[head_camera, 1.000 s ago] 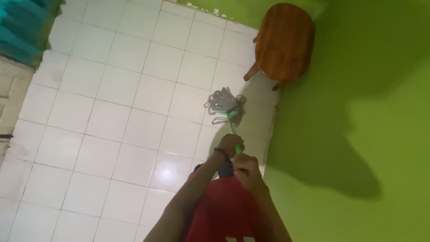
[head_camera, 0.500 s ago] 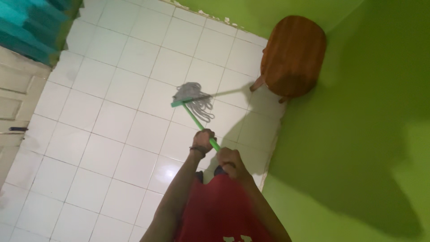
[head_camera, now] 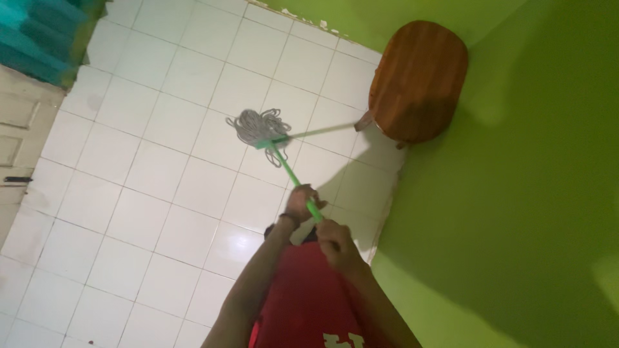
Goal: The person mops the tiled floor of a room by moving a mop head across the surface, navigating around a small stool.
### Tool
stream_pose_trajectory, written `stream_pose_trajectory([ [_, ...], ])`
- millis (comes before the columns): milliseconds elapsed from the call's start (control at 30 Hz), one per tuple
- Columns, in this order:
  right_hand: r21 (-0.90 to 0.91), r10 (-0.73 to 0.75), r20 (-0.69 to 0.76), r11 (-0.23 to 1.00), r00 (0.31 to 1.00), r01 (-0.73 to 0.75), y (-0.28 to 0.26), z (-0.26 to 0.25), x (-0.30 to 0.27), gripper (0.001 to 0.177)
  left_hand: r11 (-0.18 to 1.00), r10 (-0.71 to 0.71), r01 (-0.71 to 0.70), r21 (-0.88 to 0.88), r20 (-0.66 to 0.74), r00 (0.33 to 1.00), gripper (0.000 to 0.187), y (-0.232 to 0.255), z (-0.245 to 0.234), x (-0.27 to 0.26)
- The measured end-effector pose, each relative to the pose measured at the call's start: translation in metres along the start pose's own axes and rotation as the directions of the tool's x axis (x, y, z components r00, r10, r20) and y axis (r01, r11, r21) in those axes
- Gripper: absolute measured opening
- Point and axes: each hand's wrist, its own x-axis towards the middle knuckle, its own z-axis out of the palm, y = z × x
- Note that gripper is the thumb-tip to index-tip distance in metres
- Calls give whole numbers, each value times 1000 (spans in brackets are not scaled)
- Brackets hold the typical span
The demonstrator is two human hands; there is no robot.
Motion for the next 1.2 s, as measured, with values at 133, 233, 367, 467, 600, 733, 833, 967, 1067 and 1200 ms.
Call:
stream_pose_trajectory([
  [133,-50,-119,-40,992,992,117,-46,-34,-9,13,991,76,-73,-111,21,997,28,49,22,7],
  [233,-52,-67,-189,997,980,58,-67,-42,-5,16,962,76,-49,-268,91,993,34,84,32,17],
  [367,-169,-105,-288,984,952,58,-67,-43,3,16,882,192,-118,-455,121,974,32,100,39,25],
  [467,-203,-110,-281,978,953,53,-62,-36,7,15,890,229,-111,-443,221,948,33,93,37,28],
  [600,-172,-104,-176,982,979,73,-66,-20,18,24,922,238,-109,-371,320,917,37,73,27,26],
  [733,-300,-139,-90,948,986,106,-86,2,34,21,922,259,-146,-358,290,922,33,48,18,13],
  [833,-306,-151,-18,942,988,139,-98,17,41,16,922,256,-143,-361,289,922,31,35,9,5],
  [967,-345,-65,40,936,997,75,-94,30,43,18,909,270,-169,-381,231,935,29,25,4,-1],
  [1067,-351,-50,23,935,999,55,-97,34,46,17,921,262,-159,-356,262,929,28,21,0,3],
  [1200,-308,-75,-21,949,997,65,-110,40,56,20,919,310,-237,-315,204,929,25,12,-11,9],
])
